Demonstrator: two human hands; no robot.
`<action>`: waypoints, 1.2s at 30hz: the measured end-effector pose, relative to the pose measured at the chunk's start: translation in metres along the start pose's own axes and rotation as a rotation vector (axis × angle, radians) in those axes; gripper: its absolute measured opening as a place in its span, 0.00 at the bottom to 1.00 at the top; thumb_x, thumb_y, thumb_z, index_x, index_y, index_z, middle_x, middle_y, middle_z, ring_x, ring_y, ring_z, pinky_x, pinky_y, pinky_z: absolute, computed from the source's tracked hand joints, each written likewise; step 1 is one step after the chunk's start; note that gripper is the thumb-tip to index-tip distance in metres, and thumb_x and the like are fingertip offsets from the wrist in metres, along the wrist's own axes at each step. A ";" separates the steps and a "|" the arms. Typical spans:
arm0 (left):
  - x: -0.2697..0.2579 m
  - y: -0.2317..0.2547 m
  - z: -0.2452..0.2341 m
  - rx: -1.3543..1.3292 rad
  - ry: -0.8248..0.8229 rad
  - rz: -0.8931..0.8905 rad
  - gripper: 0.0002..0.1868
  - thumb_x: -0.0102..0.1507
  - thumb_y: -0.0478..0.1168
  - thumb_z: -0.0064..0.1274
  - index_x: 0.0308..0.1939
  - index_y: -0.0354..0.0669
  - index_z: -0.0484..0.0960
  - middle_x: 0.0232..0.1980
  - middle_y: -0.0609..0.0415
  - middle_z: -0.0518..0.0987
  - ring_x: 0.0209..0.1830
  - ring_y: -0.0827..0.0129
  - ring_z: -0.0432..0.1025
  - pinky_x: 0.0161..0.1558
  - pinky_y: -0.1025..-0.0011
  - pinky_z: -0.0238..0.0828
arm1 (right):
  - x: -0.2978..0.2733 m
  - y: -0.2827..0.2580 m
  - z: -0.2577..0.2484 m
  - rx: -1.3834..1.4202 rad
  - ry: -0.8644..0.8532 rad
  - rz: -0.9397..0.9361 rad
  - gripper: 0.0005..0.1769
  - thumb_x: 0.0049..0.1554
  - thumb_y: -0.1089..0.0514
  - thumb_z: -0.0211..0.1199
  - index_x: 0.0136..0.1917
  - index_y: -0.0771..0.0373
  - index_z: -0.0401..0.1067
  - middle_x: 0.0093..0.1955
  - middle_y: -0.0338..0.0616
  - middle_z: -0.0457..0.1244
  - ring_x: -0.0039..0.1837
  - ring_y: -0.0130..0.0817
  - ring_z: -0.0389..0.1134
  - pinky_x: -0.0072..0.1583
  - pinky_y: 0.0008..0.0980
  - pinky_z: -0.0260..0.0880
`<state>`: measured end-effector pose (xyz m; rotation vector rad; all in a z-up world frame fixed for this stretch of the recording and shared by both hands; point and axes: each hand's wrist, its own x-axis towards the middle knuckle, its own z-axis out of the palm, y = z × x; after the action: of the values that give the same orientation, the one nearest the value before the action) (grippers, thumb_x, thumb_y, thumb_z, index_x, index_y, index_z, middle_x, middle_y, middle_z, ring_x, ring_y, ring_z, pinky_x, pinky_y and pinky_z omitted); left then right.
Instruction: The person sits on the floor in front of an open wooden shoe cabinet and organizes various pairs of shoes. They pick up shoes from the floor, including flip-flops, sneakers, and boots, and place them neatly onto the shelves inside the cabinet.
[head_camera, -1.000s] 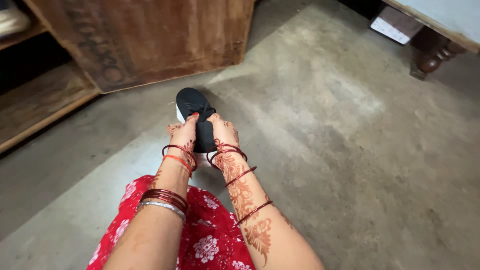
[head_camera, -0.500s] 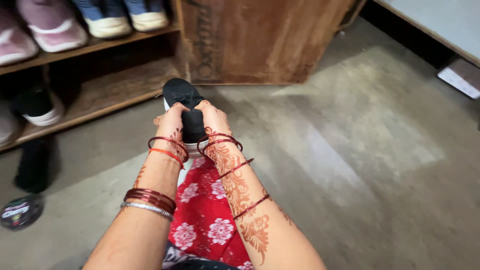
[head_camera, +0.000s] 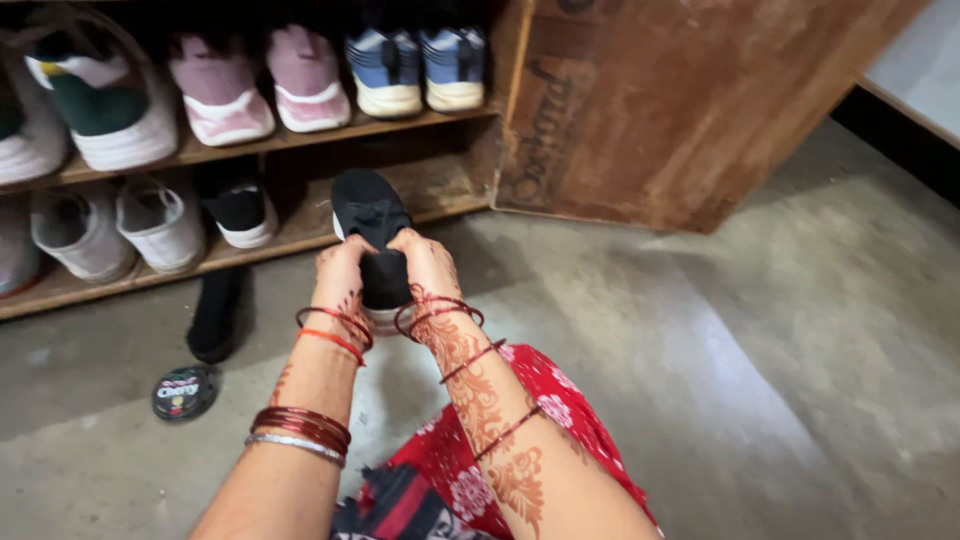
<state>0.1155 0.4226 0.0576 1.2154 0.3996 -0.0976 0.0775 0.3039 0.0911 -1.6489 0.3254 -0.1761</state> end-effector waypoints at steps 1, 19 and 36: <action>0.005 -0.003 -0.004 -0.013 -0.008 0.060 0.08 0.51 0.40 0.55 0.24 0.40 0.74 0.25 0.56 0.70 0.25 0.66 0.65 0.29 0.64 0.59 | 0.007 0.007 0.008 -0.064 -0.009 -0.100 0.22 0.50 0.49 0.57 0.45 0.71 0.77 0.46 0.60 0.71 0.49 0.45 0.74 0.52 0.41 0.69; 0.148 -0.053 -0.049 -0.249 -0.006 0.200 0.36 0.51 0.31 0.53 0.66 0.36 0.68 0.46 0.55 0.78 0.44 0.72 0.72 0.49 0.74 0.69 | 0.099 0.043 0.087 0.095 0.053 0.098 0.31 0.38 0.56 0.63 0.57 0.64 0.75 0.48 0.42 0.72 0.49 0.31 0.71 0.53 0.28 0.69; 0.253 -0.034 -0.065 -0.219 -0.107 0.400 0.35 0.56 0.25 0.47 0.69 0.40 0.70 0.50 0.57 0.79 0.39 0.74 0.71 0.44 0.75 0.73 | 0.203 0.096 0.160 0.612 -0.184 0.077 0.30 0.49 0.68 0.59 0.67 0.67 0.70 0.42 0.39 0.66 0.42 0.26 0.65 0.45 0.27 0.68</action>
<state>0.3237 0.5052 -0.0803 1.0476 0.0655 0.2198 0.3078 0.3839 -0.0367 -1.0352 0.1691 -0.0554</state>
